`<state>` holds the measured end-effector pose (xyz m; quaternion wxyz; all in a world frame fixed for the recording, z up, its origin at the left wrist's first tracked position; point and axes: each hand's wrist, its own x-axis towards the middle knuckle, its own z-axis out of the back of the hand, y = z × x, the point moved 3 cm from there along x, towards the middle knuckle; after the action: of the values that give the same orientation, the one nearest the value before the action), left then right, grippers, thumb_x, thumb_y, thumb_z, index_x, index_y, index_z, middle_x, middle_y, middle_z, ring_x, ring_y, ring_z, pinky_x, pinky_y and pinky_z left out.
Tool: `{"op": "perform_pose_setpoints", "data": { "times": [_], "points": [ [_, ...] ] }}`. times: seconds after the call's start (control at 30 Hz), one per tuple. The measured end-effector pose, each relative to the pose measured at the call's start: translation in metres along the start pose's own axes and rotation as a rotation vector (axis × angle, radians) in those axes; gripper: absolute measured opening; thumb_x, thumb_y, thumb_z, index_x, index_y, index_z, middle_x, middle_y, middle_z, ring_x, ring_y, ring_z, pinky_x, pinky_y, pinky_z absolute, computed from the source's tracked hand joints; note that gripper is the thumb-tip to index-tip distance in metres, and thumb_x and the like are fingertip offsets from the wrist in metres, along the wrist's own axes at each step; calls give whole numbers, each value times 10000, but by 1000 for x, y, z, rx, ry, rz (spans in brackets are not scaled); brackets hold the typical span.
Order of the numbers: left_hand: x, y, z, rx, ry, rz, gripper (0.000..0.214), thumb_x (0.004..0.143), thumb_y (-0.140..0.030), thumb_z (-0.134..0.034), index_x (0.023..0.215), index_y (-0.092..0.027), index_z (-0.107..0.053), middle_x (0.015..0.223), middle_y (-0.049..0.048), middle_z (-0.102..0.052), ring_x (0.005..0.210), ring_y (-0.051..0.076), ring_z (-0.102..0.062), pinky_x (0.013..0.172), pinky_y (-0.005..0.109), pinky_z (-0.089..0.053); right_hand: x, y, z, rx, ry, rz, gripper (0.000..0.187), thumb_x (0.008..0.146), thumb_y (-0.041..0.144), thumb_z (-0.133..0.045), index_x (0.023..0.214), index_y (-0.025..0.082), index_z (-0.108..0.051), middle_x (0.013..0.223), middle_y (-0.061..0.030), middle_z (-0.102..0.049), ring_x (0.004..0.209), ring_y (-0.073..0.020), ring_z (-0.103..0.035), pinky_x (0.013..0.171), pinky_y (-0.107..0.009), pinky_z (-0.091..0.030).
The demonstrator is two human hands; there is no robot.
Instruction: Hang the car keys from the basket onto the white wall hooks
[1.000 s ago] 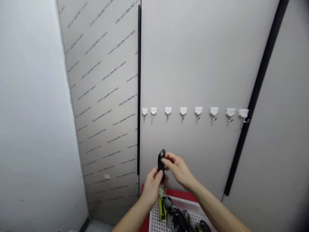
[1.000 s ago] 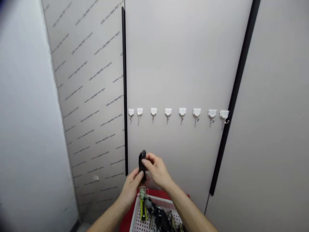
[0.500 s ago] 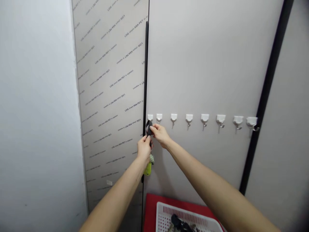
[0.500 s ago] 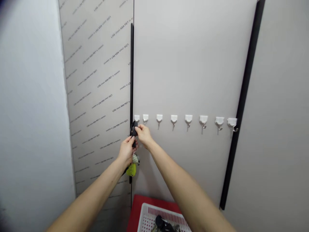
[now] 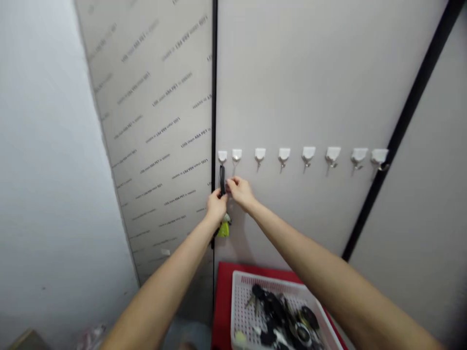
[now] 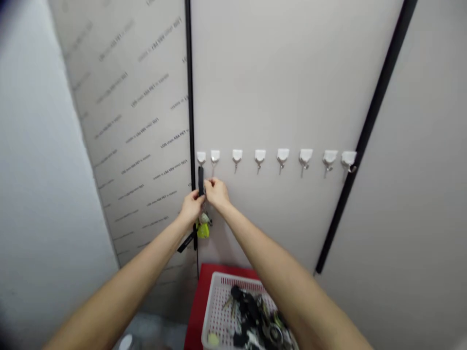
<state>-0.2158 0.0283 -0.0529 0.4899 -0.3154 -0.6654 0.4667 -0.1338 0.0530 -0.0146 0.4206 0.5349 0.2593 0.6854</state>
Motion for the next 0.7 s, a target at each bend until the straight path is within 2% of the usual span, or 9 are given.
{"op": "perform_pose_setpoints", "data": {
  "times": [0.1, 0.2, 0.27, 0.37, 0.5, 0.6, 0.7],
  "points": [
    [-10, 3, 6, 152, -50, -159, 278, 593, -139, -474, 868, -136, -509, 816, 39, -548, 743, 128, -492, 695, 254, -374, -29, -14, 19, -76, 40, 82, 158, 645, 234, -402, 726, 151, -510, 673, -5, -532, 611, -86, -467, 595, -216, -349],
    [-38, 10, 15, 300, -136, -306, 356, 605, -142, -468, 962, -153, -458, 977, 60, -477, 896, 155, -442, 785, 282, -336, -76, -49, 37, -170, 248, 62, 144, 644, 220, -404, 683, 146, -522, 622, 1, -534, 575, -87, -463, 569, -211, -350],
    [-66, 21, 17, 389, -120, -371, 339, 631, -149, -441, 970, -168, -444, 1011, 57, -448, 943, 155, -412, 807, 284, -325, -114, -80, 48, -274, 415, -7, 154, 646, 223, -401, 656, 144, -532, 596, -3, -543, 549, -92, -462, 541, -209, -345],
    [-113, 53, 7, 523, 82, -323, 294, 652, -147, -395, 940, -156, -454, 995, 63, -457, 953, 154, -400, 831, 288, -308, -166, -124, 62, -472, 555, -122, 163, 639, 201, -404, 679, 150, -553, 626, -25, -567, 559, -111, -478, 540, -218, -340],
    [-158, 110, -22, 688, 491, -109, 313, 616, -133, -405, 919, -128, -483, 947, 76, -496, 915, 159, -422, 825, 270, -314, -208, -157, 70, -684, 512, -187, 243, 612, 242, -457, 820, 155, -548, 807, -77, -559, 745, -175, -485, 665, -262, -333],
    [-169, 136, -38, 797, 604, -50, 370, 623, -114, -367, 981, -132, -458, 991, 76, -482, 931, 158, -409, 835, 261, -296, -221, -161, 69, -700, 473, -139, 294, 588, 225, -480, 870, 155, -524, 875, -87, -521, 835, -190, -447, 730, -272, -310],
    [-168, 146, -49, 870, 661, -91, 424, 637, -76, -305, 1038, -149, -421, 1041, 72, -454, 962, 155, -382, 841, 254, -274, -226, -160, 68, -581, 472, -127, 222, 571, 164, -464, 786, 162, -520, 808, -54, -520, 774, -153, -454, 693, -237, -327]
  ]
}}
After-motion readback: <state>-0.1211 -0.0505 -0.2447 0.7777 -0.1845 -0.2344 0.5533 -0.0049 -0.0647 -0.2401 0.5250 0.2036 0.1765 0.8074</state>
